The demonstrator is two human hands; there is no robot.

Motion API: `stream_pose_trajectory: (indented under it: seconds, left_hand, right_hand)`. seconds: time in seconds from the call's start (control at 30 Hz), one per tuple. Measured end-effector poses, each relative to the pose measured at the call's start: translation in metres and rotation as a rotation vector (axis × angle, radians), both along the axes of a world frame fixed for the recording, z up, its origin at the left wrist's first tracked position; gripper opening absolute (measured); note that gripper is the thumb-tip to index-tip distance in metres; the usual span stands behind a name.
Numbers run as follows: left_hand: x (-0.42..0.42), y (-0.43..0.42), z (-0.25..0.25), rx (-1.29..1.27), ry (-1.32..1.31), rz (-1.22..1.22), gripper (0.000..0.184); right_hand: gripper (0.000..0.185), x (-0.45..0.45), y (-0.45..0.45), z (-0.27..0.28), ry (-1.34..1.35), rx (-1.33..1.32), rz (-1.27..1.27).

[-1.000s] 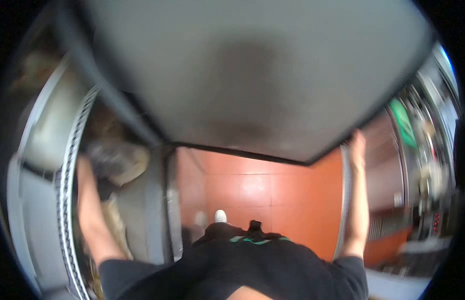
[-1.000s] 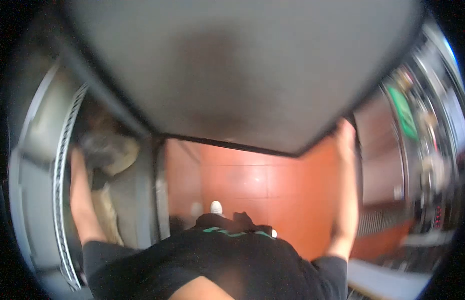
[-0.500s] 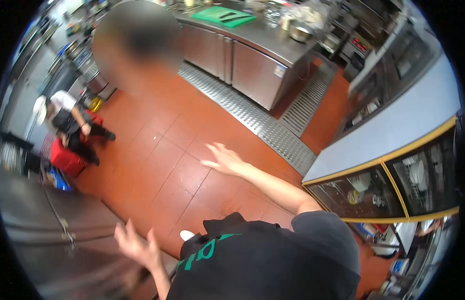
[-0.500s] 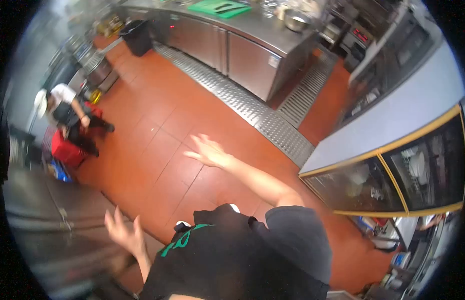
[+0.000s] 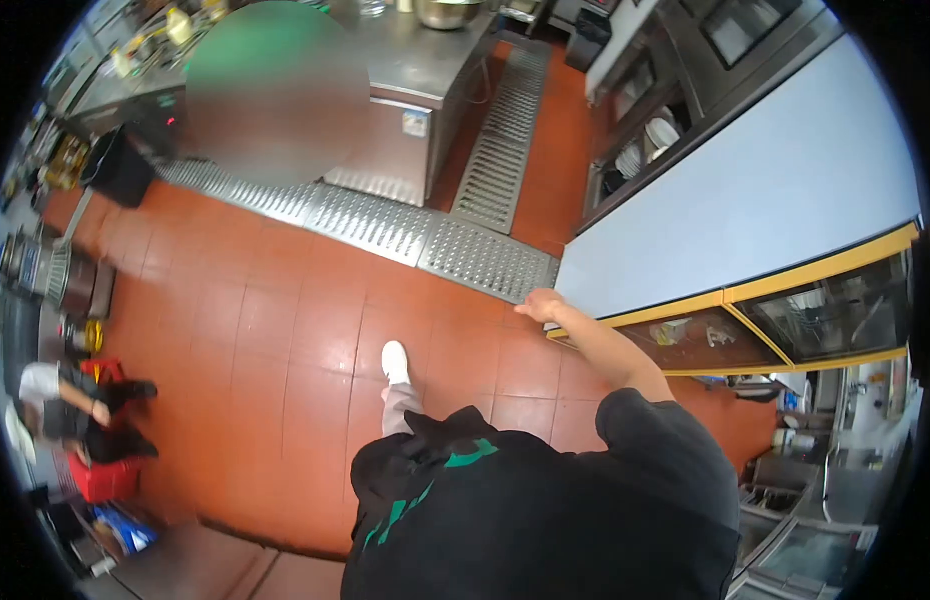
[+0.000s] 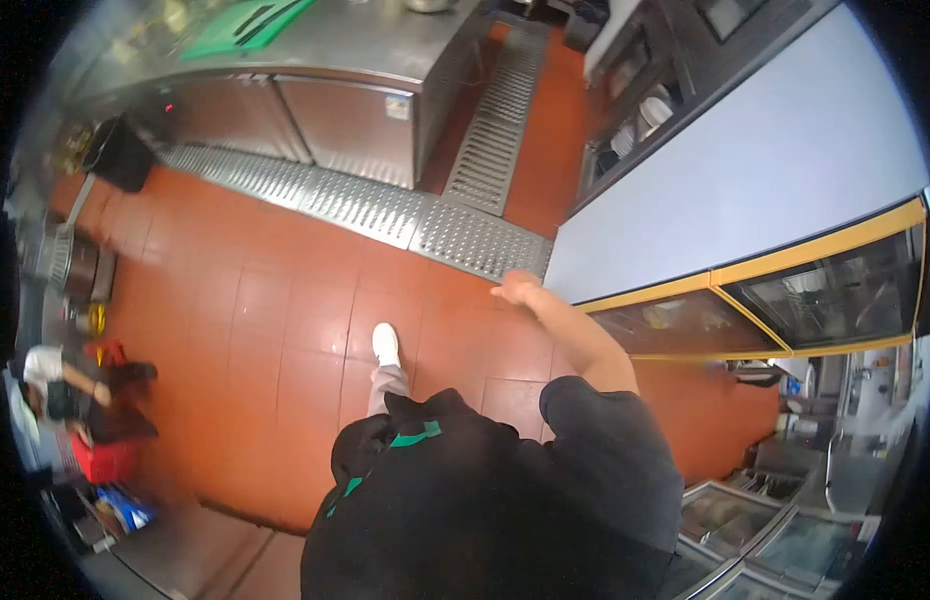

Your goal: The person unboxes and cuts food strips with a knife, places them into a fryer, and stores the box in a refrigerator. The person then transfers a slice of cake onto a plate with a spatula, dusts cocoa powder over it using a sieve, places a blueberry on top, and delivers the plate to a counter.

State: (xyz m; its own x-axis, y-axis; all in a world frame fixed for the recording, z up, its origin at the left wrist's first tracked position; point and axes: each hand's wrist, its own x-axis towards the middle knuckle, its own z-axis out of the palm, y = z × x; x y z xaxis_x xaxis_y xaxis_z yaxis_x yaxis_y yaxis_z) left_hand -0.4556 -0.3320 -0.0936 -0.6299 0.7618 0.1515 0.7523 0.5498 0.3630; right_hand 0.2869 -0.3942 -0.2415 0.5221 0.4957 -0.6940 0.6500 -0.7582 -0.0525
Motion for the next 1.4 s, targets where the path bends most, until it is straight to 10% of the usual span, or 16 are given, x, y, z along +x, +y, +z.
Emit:
stream_pose_trajectory:
  seconds: [0.17, 0.33, 0.47, 0.53, 0.6, 0.83, 1.07, 1.13, 1.17, 1.4]
  left_hand:
    - [0.078, 0.202, -0.047, -0.173, -0.976, -0.006, 0.041]
    - [0.341, 0.497, -0.235, -0.381, -0.939, -0.648, 0.041]
    - [0.739, 0.437, -0.098, -0.589, -0.915, -1.419, 0.058]
    - [0.838, 0.372, -0.043, -0.685, -1.045, -1.523, 0.05]
    - [0.892, 0.338, -0.058, -0.69, -1.02, -1.55, 0.033]
    - [0.96, 0.341, -0.106, -0.763, -1.292, -0.144, 0.039]
    - [1.021, 0.363, -0.082, -0.451, -1.017, 0.122, 0.024]
    - [1.023, 0.359, -0.088, -0.455, -1.049, 0.084, 0.02]
    - [1.017, 0.359, -0.089, -0.433, -1.081, 0.031, 0.018]
    - [1.009, 0.365, -0.094, -0.247, -0.983, 0.169, 0.017]
  right_hand:
    - [0.046, 0.019, 0.072, 0.056, 0.012, -0.051, -0.196]
    - [0.068, 0.079, 0.001, -0.055, 0.037, -0.084, -0.03]
    - [0.083, 0.158, -0.017, -0.024, 0.038, 0.046, -0.314]
    - [0.067, 0.242, -0.017, -0.01, 0.479, 0.538, -1.146]
    - [0.018, 0.351, -0.01, -0.004, 0.329, 1.001, -1.324]
    - [0.005, 0.761, -0.087, -0.066, 0.027, 1.616, -2.092]
    - [0.026, 0.908, -0.177, -0.139, -0.396, 1.53, -2.553]
    - [0.034, 0.916, -0.237, -0.201, -0.531, 0.236, -1.274]
    - [0.034, 0.916, -0.225, -0.195, -0.605, 0.002, -1.024]
    - [0.034, 0.905, -0.205, -0.149, -0.596, 0.158, -1.195]
